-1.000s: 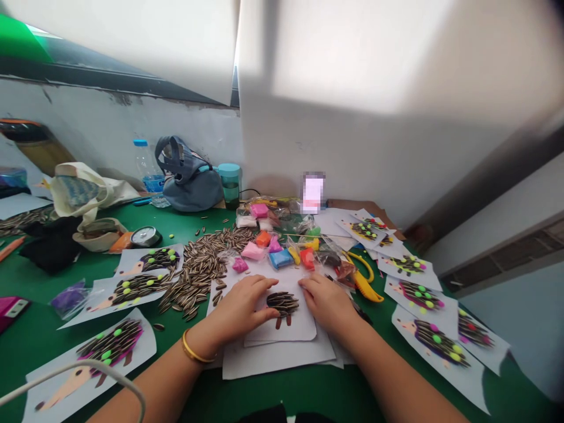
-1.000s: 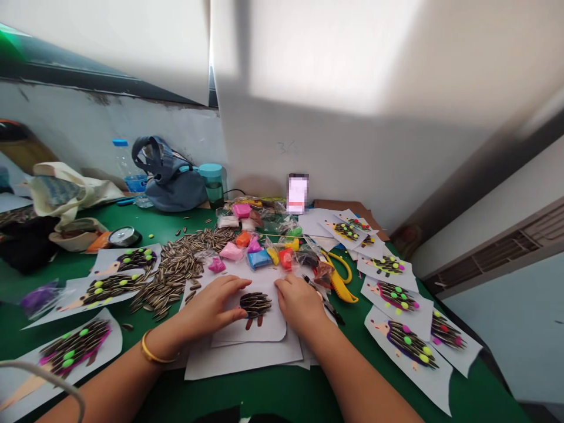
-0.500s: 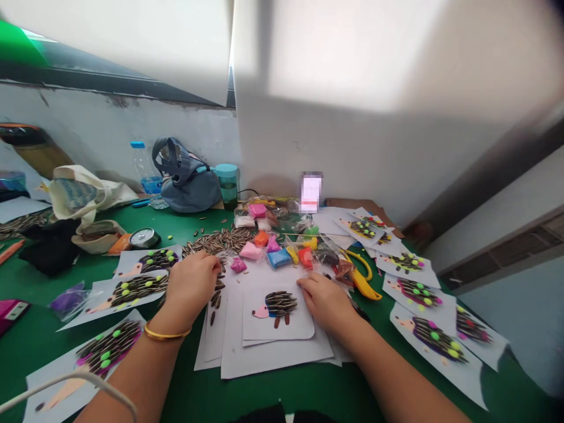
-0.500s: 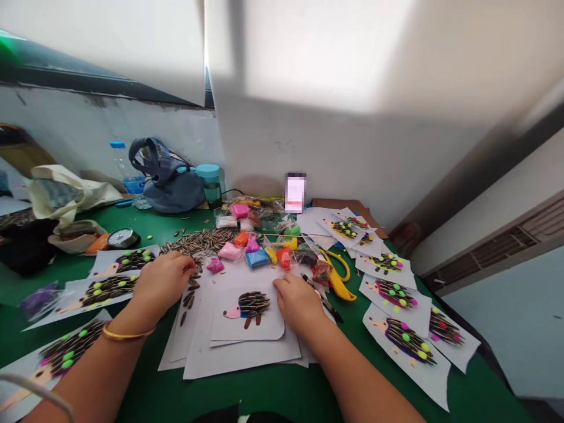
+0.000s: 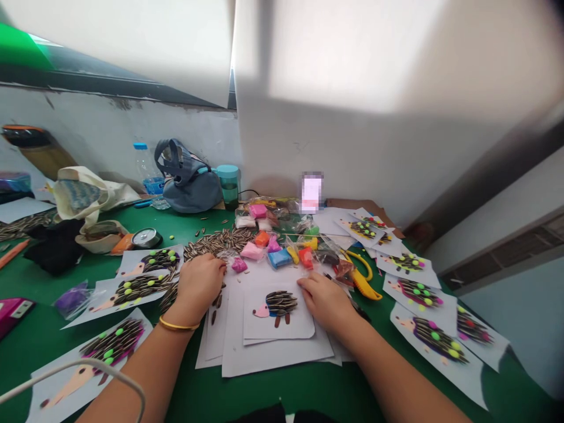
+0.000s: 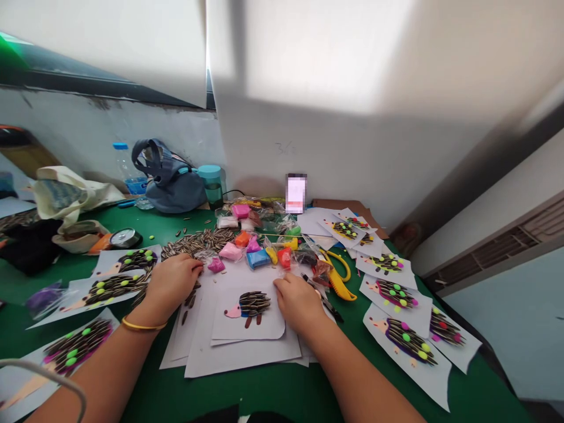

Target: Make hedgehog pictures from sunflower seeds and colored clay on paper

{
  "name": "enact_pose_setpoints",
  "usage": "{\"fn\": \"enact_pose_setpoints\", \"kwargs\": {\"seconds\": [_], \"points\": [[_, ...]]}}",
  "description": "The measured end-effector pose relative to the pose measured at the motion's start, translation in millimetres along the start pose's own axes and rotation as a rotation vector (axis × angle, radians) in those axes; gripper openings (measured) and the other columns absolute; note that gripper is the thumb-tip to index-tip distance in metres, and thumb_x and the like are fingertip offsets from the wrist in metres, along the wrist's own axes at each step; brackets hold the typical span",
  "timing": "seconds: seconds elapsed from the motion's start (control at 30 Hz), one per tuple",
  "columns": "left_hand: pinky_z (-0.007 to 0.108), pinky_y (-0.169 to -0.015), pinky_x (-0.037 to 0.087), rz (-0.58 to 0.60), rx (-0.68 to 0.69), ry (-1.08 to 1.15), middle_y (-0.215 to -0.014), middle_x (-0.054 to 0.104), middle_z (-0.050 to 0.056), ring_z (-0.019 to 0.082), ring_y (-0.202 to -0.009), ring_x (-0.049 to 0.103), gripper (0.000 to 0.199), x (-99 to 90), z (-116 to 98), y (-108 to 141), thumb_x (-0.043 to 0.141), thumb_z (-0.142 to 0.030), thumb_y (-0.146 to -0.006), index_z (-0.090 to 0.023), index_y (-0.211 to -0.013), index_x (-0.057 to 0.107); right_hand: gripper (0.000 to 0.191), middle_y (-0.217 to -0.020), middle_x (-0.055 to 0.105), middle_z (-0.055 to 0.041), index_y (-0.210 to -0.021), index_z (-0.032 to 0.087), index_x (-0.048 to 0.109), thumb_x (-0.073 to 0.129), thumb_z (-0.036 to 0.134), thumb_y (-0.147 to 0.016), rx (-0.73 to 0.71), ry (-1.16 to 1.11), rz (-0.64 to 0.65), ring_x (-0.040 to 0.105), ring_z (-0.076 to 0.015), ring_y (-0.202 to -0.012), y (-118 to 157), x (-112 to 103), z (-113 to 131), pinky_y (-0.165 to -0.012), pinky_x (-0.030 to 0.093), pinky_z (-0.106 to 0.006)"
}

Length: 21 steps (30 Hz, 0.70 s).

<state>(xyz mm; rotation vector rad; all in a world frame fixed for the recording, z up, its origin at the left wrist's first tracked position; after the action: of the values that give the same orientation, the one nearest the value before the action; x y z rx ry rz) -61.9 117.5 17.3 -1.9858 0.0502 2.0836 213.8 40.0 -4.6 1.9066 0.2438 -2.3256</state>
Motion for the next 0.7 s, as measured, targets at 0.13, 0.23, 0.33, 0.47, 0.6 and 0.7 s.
{"fn": "enact_pose_setpoints", "kwargs": {"seconds": [0.13,0.23,0.33,0.47,0.6,0.7], "points": [[0.036,-0.071,0.042,-0.033,-0.030,0.014,-0.099,0.072,0.011,0.028,-0.095,0.066,0.040,-5.6,5.8,0.2,0.036,-0.027,-0.094,-0.021,-0.104,0.074,0.030,-0.105,0.067,-0.0058,-0.116,0.025,0.068,0.044,0.023,-0.097,-0.004,-0.004,0.002,0.063,-0.0187,-0.096,0.5,-0.7,0.5,-0.081,0.045,-0.027],[0.037,-0.070,0.042,-0.019,-0.027,0.017,-0.098,0.072,0.011,0.030,-0.095,0.065,0.036,-8.3,5.7,1.8,0.041,-0.029,-0.092,-0.022,-0.097,0.075,0.030,-0.106,0.067,-0.0061,-0.117,0.025,0.067,0.045,0.024,-0.097,0.003,-0.006,0.014,0.063,-0.0187,-0.097,0.8,-0.2,-0.1,-0.082,0.046,-0.027],[0.038,-0.072,0.042,0.018,-0.001,0.022,-0.096,0.071,0.011,0.031,-0.095,0.064,0.030,-6.8,2.0,3.0,0.049,-0.033,-0.088,-0.023,-0.091,0.077,0.030,-0.108,0.067,-0.0062,-0.118,0.025,0.067,0.044,0.024,-0.098,0.006,-0.011,0.016,0.062,-0.0184,-0.099,0.8,-0.2,-0.5,-0.084,0.045,-0.027],[0.039,-0.075,0.042,0.030,-0.010,0.011,-0.096,0.070,0.012,0.032,-0.096,0.064,0.029,-3.3,-2.1,3.2,0.051,-0.035,-0.087,-0.023,-0.094,0.076,0.030,-0.107,0.067,-0.0065,-0.117,0.025,0.068,0.044,0.025,-0.098,0.013,-0.008,0.028,0.062,-0.0185,-0.098,0.5,0.2,-0.7,-0.082,0.045,-0.027],[0.040,-0.076,0.042,0.026,-0.008,-0.003,-0.095,0.070,0.012,0.032,-0.095,0.064,0.028,-1.7,-7.2,3.0,0.050,-0.033,-0.086,-0.022,-0.094,0.074,0.030,-0.106,0.067,-0.0064,-0.117,0.025,0.068,0.045,0.024,-0.098,0.012,-0.011,0.021,0.062,-0.0186,-0.098,0.4,0.0,-0.6,-0.083,0.045,-0.026],[0.039,-0.075,0.042,0.012,-0.004,-0.007,-0.092,0.071,0.012,0.032,-0.092,0.065,0.027,-2.9,-10.4,3.4,0.047,-0.030,-0.088,-0.021,-0.088,0.072,0.030,-0.106,0.067,-0.0063,-0.116,0.025,0.068,0.045,0.024,-0.098,0.005,-0.019,0.003,0.063,-0.0187,-0.098,0.5,-0.6,-0.7,-0.085,0.045,-0.027]]}}
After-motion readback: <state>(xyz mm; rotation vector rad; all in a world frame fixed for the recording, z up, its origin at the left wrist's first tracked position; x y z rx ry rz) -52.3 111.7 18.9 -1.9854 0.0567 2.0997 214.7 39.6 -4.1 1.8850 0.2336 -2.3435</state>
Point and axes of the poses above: each hand's wrist, its own y-axis away from the middle knuckle, its own x-axis out of the palm, z = x × y, the point moved 5 cm from there along -y, towards the middle knuckle
